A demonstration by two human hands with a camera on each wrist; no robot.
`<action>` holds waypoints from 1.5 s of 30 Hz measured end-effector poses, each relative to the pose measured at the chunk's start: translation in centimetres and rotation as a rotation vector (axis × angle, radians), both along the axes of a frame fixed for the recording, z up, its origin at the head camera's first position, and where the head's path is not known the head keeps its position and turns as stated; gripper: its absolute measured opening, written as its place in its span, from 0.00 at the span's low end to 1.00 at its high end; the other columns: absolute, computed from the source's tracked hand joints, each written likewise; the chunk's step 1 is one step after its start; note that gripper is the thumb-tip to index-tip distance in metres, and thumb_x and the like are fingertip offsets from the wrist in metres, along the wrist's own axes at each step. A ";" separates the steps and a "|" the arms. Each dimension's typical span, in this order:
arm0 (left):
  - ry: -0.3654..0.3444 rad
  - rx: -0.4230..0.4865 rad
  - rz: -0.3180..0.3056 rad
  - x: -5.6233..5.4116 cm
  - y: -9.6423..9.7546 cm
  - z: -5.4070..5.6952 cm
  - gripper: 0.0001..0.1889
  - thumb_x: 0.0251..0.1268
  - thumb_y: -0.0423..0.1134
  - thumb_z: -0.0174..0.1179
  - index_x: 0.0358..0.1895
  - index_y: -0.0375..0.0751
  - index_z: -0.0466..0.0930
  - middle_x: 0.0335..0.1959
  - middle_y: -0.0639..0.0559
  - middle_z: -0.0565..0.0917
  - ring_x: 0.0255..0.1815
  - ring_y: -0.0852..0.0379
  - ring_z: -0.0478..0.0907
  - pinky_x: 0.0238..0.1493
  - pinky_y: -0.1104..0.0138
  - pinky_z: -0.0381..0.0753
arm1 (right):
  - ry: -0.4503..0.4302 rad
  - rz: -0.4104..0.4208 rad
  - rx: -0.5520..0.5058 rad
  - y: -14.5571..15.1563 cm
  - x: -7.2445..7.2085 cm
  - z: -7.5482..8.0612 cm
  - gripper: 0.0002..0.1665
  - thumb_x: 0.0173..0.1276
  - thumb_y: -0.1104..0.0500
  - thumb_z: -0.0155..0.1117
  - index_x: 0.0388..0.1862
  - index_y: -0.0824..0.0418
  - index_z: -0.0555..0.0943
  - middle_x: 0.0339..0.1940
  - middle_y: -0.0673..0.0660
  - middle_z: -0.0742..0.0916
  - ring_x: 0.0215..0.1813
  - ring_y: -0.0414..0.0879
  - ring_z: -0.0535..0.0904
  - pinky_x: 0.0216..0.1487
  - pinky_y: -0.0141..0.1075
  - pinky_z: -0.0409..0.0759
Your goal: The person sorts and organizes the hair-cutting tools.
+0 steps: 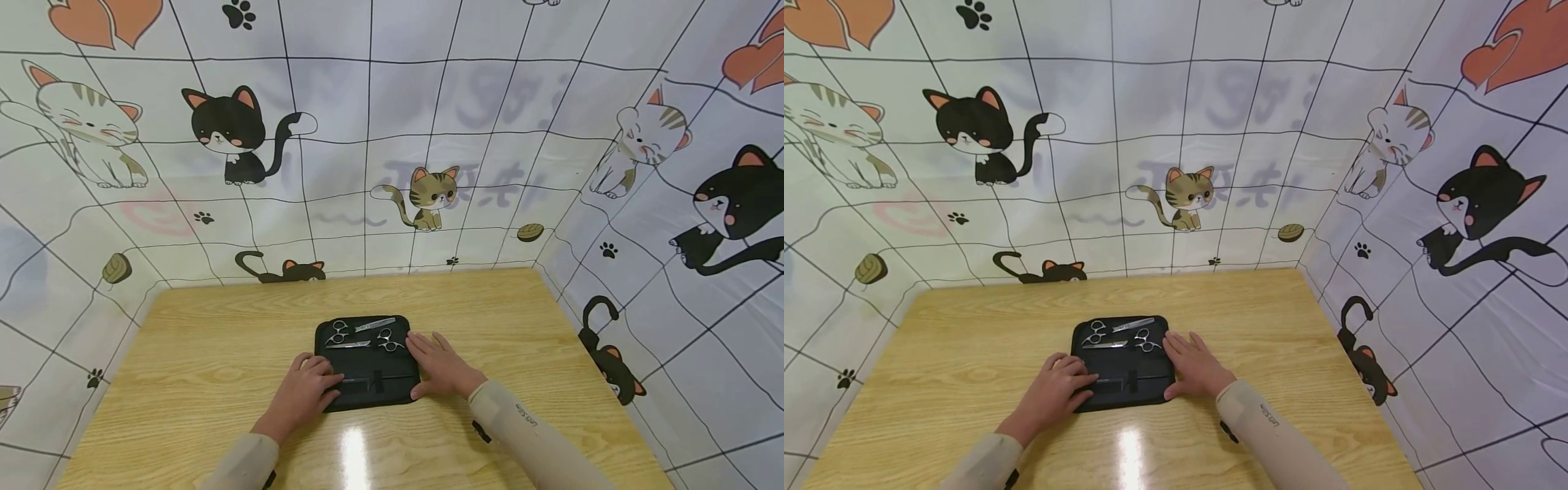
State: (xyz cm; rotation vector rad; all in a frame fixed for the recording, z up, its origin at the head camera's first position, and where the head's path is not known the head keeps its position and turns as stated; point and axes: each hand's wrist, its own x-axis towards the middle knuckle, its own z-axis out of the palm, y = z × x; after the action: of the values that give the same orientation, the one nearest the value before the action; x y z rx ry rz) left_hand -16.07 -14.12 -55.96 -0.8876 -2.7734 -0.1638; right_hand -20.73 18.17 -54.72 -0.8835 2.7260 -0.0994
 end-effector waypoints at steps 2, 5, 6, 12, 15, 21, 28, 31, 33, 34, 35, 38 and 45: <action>-0.001 -0.001 0.003 0.0 0.0 0.0 0.13 0.58 0.52 0.68 0.45 0.55 0.89 0.37 0.59 0.82 0.50 0.56 0.76 0.64 0.52 0.69 | 0.004 0.000 0.003 0.0 0.0 0.0 0.67 0.52 0.24 0.62 0.80 0.59 0.49 0.82 0.55 0.53 0.82 0.50 0.49 0.80 0.54 0.41; -0.008 -0.006 0.005 0.0 0.1 0.0 0.13 0.58 0.52 0.67 0.45 0.54 0.89 0.37 0.59 0.82 0.51 0.55 0.76 0.64 0.52 0.69 | 0.004 0.001 0.006 0.0 -0.1 -0.1 0.68 0.52 0.24 0.62 0.80 0.59 0.49 0.82 0.54 0.53 0.82 0.50 0.49 0.80 0.54 0.41; -0.010 -0.006 0.006 0.0 0.1 0.0 0.13 0.58 0.52 0.67 0.44 0.54 0.89 0.37 0.59 0.82 0.51 0.55 0.76 0.64 0.52 0.69 | 0.002 0.003 0.003 0.0 -0.1 -0.1 0.68 0.52 0.24 0.62 0.80 0.59 0.49 0.82 0.55 0.53 0.82 0.50 0.49 0.80 0.54 0.41; -0.006 0.023 0.023 0.1 0.2 -0.1 0.13 0.56 0.52 0.69 0.42 0.53 0.89 0.36 0.59 0.84 0.50 0.55 0.77 0.64 0.52 0.69 | -0.016 0.003 -0.012 0.0 -0.2 0.0 0.68 0.52 0.25 0.64 0.80 0.59 0.49 0.82 0.54 0.53 0.82 0.50 0.49 0.80 0.54 0.41; 0.004 0.041 0.050 0.2 0.2 -0.2 0.12 0.55 0.53 0.70 0.40 0.54 0.89 0.36 0.59 0.84 0.49 0.56 0.77 0.64 0.52 0.68 | -0.021 -0.002 -0.005 0.0 -0.3 0.0 0.68 0.51 0.24 0.64 0.80 0.58 0.49 0.82 0.54 0.53 0.82 0.49 0.49 0.80 0.54 0.40; 0.007 0.052 0.087 0.6 -0.4 0.3 0.14 0.54 0.55 0.70 0.42 0.55 0.88 0.35 0.58 0.84 0.49 0.55 0.77 0.64 0.48 0.68 | -0.026 0.001 -0.005 0.0 -0.3 0.1 0.69 0.51 0.24 0.64 0.80 0.58 0.49 0.82 0.54 0.53 0.82 0.50 0.49 0.80 0.55 0.40; -0.047 0.052 0.099 0.9 -1.7 0.9 0.17 0.53 0.52 0.71 0.45 0.52 0.88 0.41 0.56 0.87 0.54 0.52 0.78 0.66 0.48 0.67 | -0.027 -0.004 -0.016 0.0 -0.3 0.1 0.68 0.50 0.25 0.65 0.80 0.59 0.50 0.82 0.55 0.54 0.82 0.50 0.50 0.80 0.55 0.40; -0.031 0.056 0.097 0.8 -1.9 0.7 0.15 0.52 0.51 0.72 0.43 0.52 0.89 0.41 0.57 0.87 0.53 0.53 0.78 0.65 0.48 0.67 | -0.023 -0.004 -0.011 0.0 -0.3 0.1 0.68 0.50 0.25 0.64 0.80 0.59 0.50 0.82 0.55 0.54 0.82 0.50 0.50 0.80 0.55 0.40; -0.029 0.058 0.099 0.8 -1.8 0.5 0.14 0.52 0.51 0.72 0.42 0.52 0.89 0.40 0.57 0.87 0.52 0.54 0.78 0.65 0.49 0.68 | -0.022 -0.002 -0.010 0.0 -0.3 0.1 0.68 0.50 0.24 0.64 0.80 0.59 0.50 0.82 0.55 0.54 0.82 0.50 0.50 0.80 0.55 0.41; -0.032 0.059 0.100 0.7 -1.8 0.4 0.14 0.52 0.51 0.72 0.42 0.52 0.89 0.40 0.57 0.87 0.52 0.54 0.78 0.65 0.49 0.68 | -0.023 -0.002 -0.012 0.0 -0.3 0.1 0.68 0.51 0.24 0.64 0.80 0.59 0.50 0.82 0.55 0.54 0.82 0.50 0.50 0.80 0.55 0.41; -0.034 0.058 0.103 0.7 -1.7 0.3 0.14 0.52 0.51 0.72 0.42 0.52 0.89 0.39 0.57 0.87 0.51 0.54 0.79 0.65 0.49 0.68 | -0.024 -0.001 -0.011 0.0 -0.3 0.2 0.68 0.51 0.24 0.64 0.80 0.59 0.50 0.82 0.55 0.54 0.82 0.50 0.50 0.80 0.55 0.41; -0.040 0.059 0.113 0.7 -1.6 0.3 0.14 0.52 0.51 0.72 0.41 0.53 0.89 0.38 0.58 0.87 0.51 0.54 0.79 0.65 0.50 0.68 | -0.020 -0.001 -0.006 0.0 -0.3 0.1 0.68 0.50 0.24 0.64 0.80 0.58 0.50 0.82 0.54 0.54 0.82 0.50 0.50 0.80 0.55 0.41; -0.109 0.066 0.165 0.6 -1.2 0.3 0.13 0.52 0.51 0.72 0.40 0.54 0.89 0.39 0.58 0.87 0.53 0.55 0.78 0.67 0.50 0.67 | -0.017 -0.003 -0.003 0.0 -0.3 0.1 0.68 0.50 0.24 0.64 0.80 0.58 0.51 0.82 0.54 0.55 0.82 0.49 0.50 0.80 0.55 0.41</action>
State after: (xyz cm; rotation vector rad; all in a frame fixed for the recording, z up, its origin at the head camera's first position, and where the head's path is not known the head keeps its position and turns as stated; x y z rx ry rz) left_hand -15.48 -15.34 -55.70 -0.6481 -2.9069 -0.2815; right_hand -21.00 18.21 -54.59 -0.8756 2.7121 -0.1112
